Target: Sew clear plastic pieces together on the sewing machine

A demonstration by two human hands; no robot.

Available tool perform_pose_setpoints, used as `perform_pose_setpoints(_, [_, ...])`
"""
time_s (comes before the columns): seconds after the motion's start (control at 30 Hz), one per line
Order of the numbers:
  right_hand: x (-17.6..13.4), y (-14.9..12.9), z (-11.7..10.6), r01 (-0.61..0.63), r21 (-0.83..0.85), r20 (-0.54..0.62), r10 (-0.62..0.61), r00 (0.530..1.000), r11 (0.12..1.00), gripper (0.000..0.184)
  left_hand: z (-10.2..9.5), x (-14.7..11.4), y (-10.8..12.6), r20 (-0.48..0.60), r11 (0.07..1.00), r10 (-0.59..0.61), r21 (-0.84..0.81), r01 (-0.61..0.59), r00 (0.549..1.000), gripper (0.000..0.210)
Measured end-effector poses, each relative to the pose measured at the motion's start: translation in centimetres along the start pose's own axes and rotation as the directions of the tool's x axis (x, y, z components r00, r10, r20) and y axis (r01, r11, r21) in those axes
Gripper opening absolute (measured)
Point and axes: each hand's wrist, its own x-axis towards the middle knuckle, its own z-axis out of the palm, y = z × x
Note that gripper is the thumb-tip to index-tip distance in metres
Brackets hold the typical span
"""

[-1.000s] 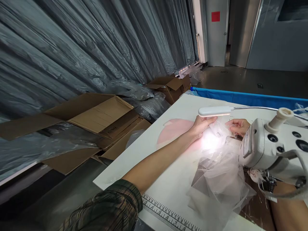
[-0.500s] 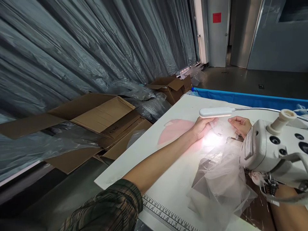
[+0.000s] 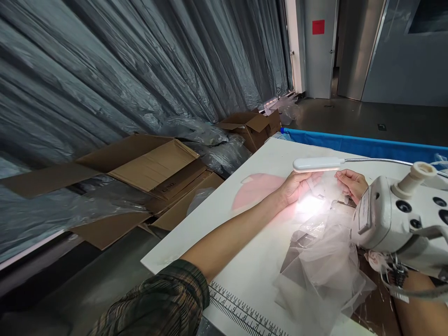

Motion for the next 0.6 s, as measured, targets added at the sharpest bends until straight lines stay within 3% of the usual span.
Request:
perform_pose_setpoints(0.13, [0.1,0.2,-0.1,-0.011,0.01,0.001,0.011,1.0,1.0,0.062,0.0,0.1,-0.1,-0.041,1.0,-0.008,0.018,0.008,0.999,0.019])
perform_pose_setpoints(0.27, [0.3,0.5,-0.3,-0.058,0.02,-0.013,0.059,0.998,0.998,0.033,0.0,0.2,-0.1,-0.047,0.995,0.012,0.095,-0.008,0.999,0.021])
perform_pose_setpoints(0.37, [0.6,0.8,-0.4,-0.075,0.048,-0.068,0.078,0.995,0.996,0.019,0.1,0.1,-0.1,-0.103,0.95,0.162,0.286,-0.126,0.981,0.025])
perform_pose_setpoints(0.43, [0.8,0.9,-0.5,-0.06,0.074,-0.117,0.068,0.991,0.995,0.017,0.2,-0.1,-0.2,-0.117,0.834,0.346,0.493,-0.247,0.931,0.028])
perform_pose_setpoints(0.5, [0.9,0.9,-0.5,-0.026,0.095,-0.153,0.04,0.987,0.995,0.023,0.5,-0.4,-0.3,-0.053,0.67,0.462,0.675,-0.309,0.885,0.024])
perform_pose_setpoints(0.6, [0.9,0.7,-0.5,0.025,0.103,-0.152,-0.009,0.988,0.994,0.036,0.9,-0.9,-0.4,0.094,0.487,0.418,0.816,-0.311,0.903,0.012])
